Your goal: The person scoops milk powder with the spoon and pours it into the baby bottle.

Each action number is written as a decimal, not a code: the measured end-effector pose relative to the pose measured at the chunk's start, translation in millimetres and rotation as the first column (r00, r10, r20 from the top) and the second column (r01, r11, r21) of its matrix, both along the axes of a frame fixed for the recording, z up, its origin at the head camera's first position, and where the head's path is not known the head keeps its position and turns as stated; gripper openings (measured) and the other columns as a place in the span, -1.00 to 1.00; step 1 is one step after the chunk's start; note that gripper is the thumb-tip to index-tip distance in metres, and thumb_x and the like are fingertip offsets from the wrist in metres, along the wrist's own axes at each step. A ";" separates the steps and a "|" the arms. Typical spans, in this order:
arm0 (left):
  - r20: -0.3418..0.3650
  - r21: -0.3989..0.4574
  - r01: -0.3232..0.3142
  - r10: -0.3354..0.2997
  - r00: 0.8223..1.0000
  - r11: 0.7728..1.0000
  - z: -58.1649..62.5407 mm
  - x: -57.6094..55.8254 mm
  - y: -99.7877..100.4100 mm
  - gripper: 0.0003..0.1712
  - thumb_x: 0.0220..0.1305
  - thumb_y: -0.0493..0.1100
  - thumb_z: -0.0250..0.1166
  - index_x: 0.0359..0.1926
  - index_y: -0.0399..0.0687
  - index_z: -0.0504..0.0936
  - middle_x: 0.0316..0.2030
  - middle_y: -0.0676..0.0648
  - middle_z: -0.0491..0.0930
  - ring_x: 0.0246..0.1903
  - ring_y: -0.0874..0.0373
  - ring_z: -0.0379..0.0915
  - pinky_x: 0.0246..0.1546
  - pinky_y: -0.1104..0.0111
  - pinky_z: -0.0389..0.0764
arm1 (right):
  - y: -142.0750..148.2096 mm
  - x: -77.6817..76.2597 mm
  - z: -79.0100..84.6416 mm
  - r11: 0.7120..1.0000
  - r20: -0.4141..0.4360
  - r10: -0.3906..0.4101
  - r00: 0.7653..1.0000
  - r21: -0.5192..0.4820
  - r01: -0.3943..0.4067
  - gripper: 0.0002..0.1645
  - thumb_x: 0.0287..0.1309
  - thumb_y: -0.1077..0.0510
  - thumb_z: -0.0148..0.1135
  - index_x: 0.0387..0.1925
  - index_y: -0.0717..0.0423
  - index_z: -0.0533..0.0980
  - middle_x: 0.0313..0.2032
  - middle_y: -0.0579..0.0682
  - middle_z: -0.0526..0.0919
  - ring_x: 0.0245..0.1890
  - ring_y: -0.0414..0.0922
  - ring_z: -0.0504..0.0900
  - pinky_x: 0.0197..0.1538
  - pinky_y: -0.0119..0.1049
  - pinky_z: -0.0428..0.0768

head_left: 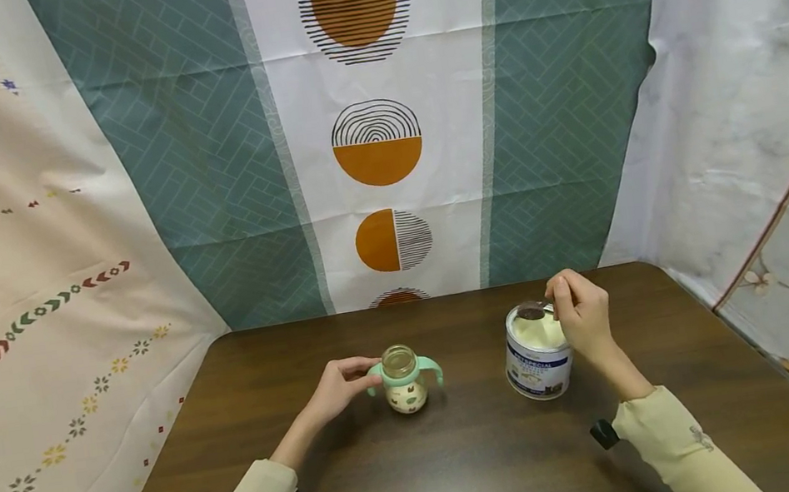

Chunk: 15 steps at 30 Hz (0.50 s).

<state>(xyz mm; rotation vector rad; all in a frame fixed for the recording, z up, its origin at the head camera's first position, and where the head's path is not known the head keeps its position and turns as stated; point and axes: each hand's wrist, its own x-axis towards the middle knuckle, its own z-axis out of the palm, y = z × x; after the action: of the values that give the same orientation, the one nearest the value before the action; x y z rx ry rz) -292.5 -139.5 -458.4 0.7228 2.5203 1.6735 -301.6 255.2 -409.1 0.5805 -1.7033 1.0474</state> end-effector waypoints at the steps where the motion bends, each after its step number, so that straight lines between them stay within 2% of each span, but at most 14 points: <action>1: 0.002 0.001 0.002 -0.002 1.000 1.000 0.0 -0.1 0.2 -0.64 0.17 -0.28 0.38 -0.01 -0.33 0.66 -0.08 -0.31 0.67 -0.20 0.26 0.57 -0.20 0.48 0.58 | -0.2 -0.9 -1.5 0.999 -0.043 -0.008 0.999 0.047 0.010 -0.65 0.24 0.38 -0.04 -0.66 0.25 0.45 -0.76 0.00 0.41 -0.71 -0.40 0.29 -0.61 -0.54 0.26; 6: 0.012 0.006 0.007 -0.007 1.000 1.000 0.0 -1.1 0.6 -0.64 0.17 -0.27 0.38 0.00 -0.32 0.66 -0.09 -0.31 0.68 -0.19 0.21 0.58 -0.19 0.49 0.58 | -0.5 -3.3 -4.6 0.977 -0.184 0.006 0.983 0.209 0.033 -0.56 0.37 0.17 -0.10 -0.64 0.20 0.43 -0.64 -0.01 0.46 -0.62 -0.27 0.33 -0.56 -0.46 0.33; 15: 0.014 0.002 0.003 -0.003 1.000 1.000 -0.3 -0.6 1.0 -0.63 0.17 -0.25 0.38 0.00 -0.32 0.66 -0.05 -0.31 0.66 -0.14 0.21 0.59 -0.17 0.50 0.58 | -0.9 -0.2 -7.9 0.920 -0.282 0.023 0.959 0.382 0.090 -0.53 0.40 0.11 -0.12 -0.59 0.21 0.47 -0.58 0.00 0.50 -0.63 -0.19 0.45 -0.63 -0.36 0.44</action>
<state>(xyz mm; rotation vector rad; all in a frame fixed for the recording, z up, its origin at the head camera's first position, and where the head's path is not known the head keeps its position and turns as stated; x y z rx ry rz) -293.1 -138.5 -458.7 0.7116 2.5076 1.6747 -301.8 254.4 -417.0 0.9074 -1.6655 0.5620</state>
